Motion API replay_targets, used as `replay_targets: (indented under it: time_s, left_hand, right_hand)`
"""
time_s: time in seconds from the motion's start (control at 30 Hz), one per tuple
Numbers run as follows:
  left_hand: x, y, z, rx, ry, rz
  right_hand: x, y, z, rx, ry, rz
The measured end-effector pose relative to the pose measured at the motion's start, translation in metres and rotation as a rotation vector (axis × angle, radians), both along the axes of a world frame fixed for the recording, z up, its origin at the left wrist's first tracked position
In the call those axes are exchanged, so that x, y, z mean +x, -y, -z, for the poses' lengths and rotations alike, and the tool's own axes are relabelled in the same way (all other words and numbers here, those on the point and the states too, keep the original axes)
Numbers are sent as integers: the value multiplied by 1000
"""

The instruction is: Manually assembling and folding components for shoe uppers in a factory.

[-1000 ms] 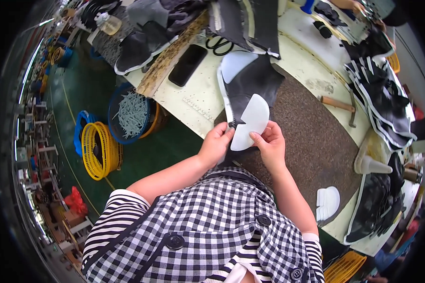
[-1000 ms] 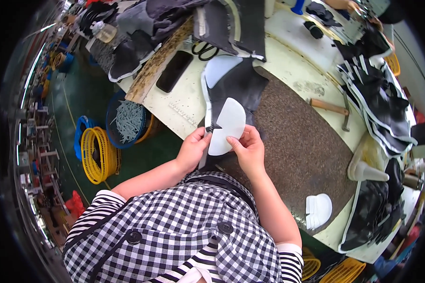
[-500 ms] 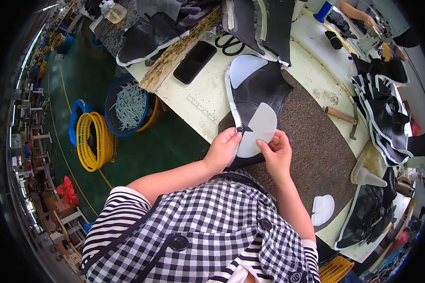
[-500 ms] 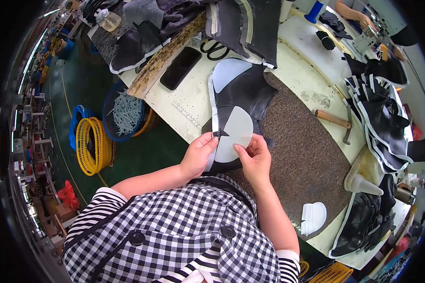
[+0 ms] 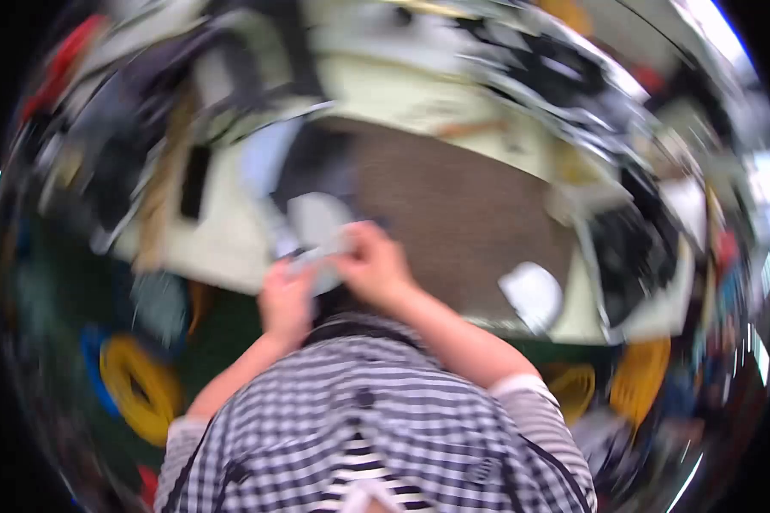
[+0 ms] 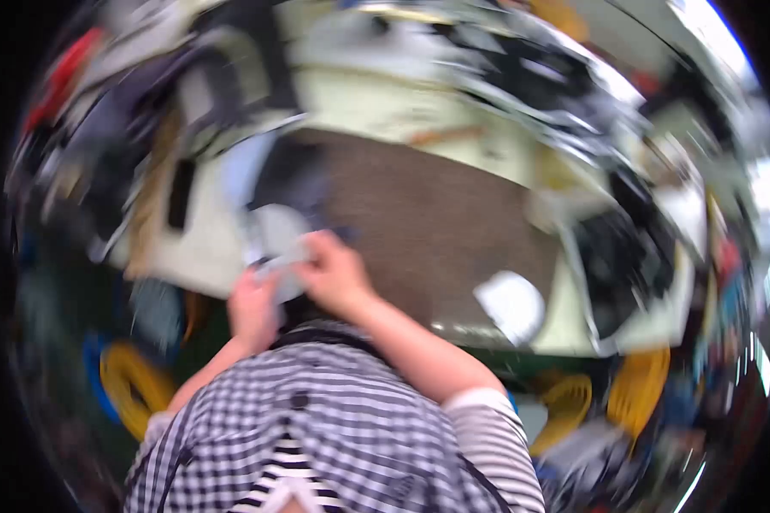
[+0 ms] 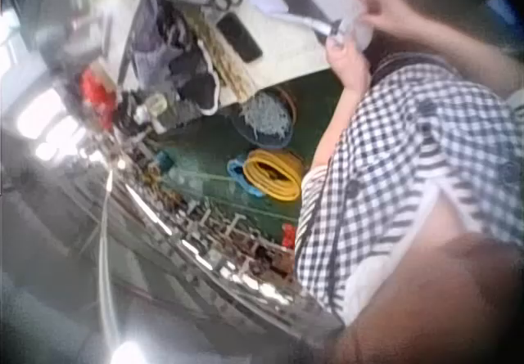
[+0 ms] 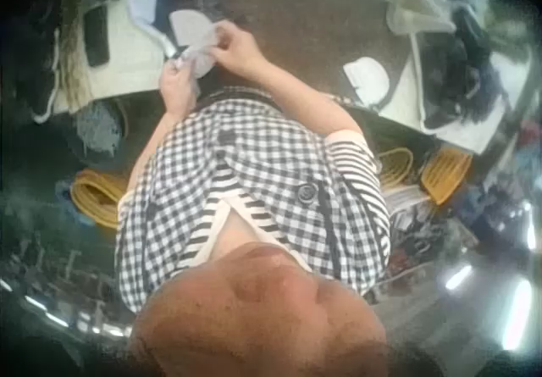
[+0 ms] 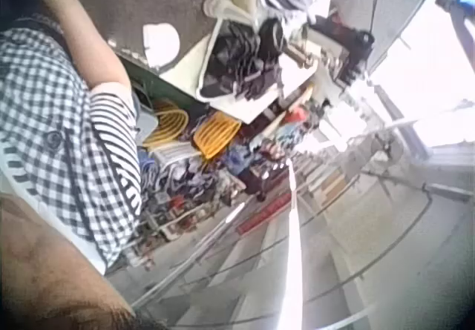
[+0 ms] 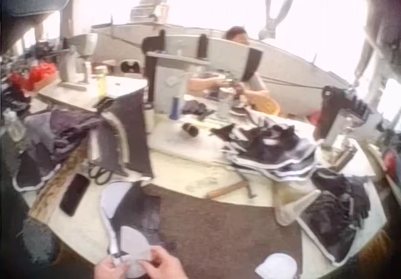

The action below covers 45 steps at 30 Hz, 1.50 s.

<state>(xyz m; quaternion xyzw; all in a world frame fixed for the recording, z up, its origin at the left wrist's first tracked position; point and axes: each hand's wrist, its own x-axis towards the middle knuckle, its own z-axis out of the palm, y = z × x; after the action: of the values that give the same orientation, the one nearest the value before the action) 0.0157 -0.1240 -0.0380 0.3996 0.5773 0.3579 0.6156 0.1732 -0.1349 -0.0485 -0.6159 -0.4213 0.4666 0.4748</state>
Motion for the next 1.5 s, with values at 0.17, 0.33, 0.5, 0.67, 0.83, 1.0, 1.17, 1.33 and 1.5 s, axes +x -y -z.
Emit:
replay_targets:
  time_s: [0.17,0.33,0.5,0.67,0.83,1.0,1.17,1.33,1.5]
  left_hand:
    - [9,-18,14,137,188,82]
    - [25,-20,14,232,252,243]
    - [50,-18,-1,248,225,430]
    - [63,-21,-19,104,261,456]
    - [27,-10,-26,0,-76,551]
    - [16,-29,-41,491,-207,776]
    - [-6,-45,-37,166,-376,783]
    - [6,-18,-32,-208,233,249]
    - [-4,-13,-30,-99,103,339]
  right_hand:
    - [19,8,-10,17,260,20]
    - [34,39,-16,-145,357,219]
    - [51,59,7,-22,-177,382]
    - [54,60,-9,264,-264,488]
    - [42,39,-8,241,-253,448]
    - [27,19,-13,246,-203,416]
    - [22,23,7,198,-179,292]
    - [14,37,24,239,-4,169]
    - [32,48,11,-26,-451,-44]
